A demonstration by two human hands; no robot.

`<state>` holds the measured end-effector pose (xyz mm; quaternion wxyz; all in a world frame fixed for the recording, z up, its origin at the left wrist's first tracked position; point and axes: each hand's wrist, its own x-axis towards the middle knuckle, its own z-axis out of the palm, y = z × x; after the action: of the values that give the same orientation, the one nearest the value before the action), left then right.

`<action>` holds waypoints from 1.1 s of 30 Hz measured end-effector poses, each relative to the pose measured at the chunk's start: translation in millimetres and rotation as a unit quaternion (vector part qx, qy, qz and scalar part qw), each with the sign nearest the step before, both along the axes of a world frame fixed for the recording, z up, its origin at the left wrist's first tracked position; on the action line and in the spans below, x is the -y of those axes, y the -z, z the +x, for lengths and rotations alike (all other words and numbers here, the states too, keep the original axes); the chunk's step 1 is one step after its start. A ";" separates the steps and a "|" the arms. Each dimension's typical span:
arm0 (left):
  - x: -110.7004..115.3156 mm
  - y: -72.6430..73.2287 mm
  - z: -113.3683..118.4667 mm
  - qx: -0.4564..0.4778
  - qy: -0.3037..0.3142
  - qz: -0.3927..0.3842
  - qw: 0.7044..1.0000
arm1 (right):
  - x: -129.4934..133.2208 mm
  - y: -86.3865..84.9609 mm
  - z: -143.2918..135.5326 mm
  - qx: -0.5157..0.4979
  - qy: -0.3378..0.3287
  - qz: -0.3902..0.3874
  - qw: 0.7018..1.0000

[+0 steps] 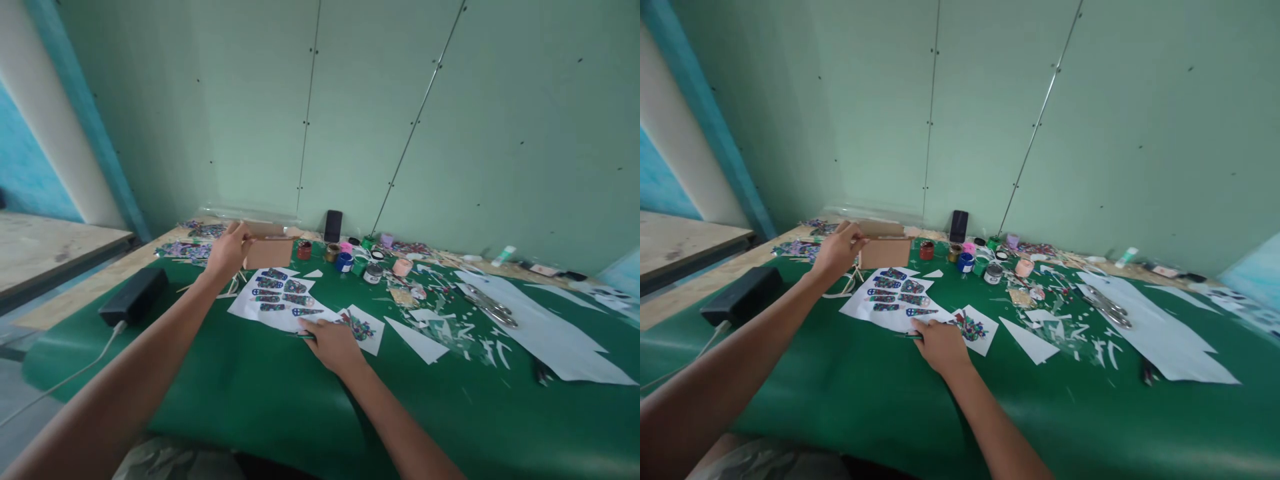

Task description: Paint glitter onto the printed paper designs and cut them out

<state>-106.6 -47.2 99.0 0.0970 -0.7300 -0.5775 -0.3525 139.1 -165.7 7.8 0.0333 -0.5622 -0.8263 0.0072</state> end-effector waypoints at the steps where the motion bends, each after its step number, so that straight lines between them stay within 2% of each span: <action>1: 0.9 5.9 -2.8 0.006 0.009 -0.002 1.000 | -0.3 0.7 -1.1 -0.001 0.003 0.002 1.000; 4: 5.4 26.7 -13.7 0.027 0.040 -0.012 0.999 | 3.0 2.2 -1.8 -0.006 0.003 0.005 1.000; 7: 15.1 42.2 -24.0 0.050 0.061 -0.014 0.997 | 7.1 1.0 11.1 -0.036 0.006 0.016 0.999; 9: 25.8 46.5 -24.4 0.064 0.065 0.002 0.996 | 7.2 -1.0 30.2 -0.064 0.076 0.036 0.994; 11: 39.7 48.3 -14.7 0.076 0.071 0.023 0.994 | 5.0 -2.3 53.9 -0.068 0.209 0.047 0.974; 13: 54.5 51.1 6.1 0.078 0.100 0.025 0.992 | 2.4 -1.3 75.4 -0.053 0.316 0.027 0.947; 15: 66.7 57.0 33.8 0.063 0.163 -0.002 0.985 | 0.9 2.1 89.5 -0.053 0.349 0.010 0.936; 17: 73.0 65.6 61.4 0.048 0.228 -0.039 0.972 | 0.2 6.7 96.3 -0.067 0.350 0.005 0.934; 20: 69.6 79.1 91.2 0.044 0.278 -0.088 0.955 | -2.3 11.6 101.8 -0.100 0.348 0.010 0.932; 23: 59.2 89.4 105.5 0.063 0.292 -0.114 0.947 | -7.7 9.5 111.6 -0.146 0.324 0.010 0.935; 27: 58.6 97.0 114.5 0.105 0.284 -0.097 0.948 | -14.4 -1.9 127.1 -0.217 0.275 0.031 0.936; 30: 70.9 92.7 114.0 0.125 0.296 -0.053 0.945 | -18.7 -7.4 130.1 -0.245 0.264 0.050 0.932; 33: 76.7 72.4 96.9 0.155 0.292 0.026 0.943 | -25.1 -5.9 125.0 -0.238 0.263 0.035 0.934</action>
<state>-9.6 -123.9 26.6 -0.0821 -0.8001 -0.3371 -0.4894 264.1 -140.6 13.7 0.2499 -0.7395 -0.6165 0.1028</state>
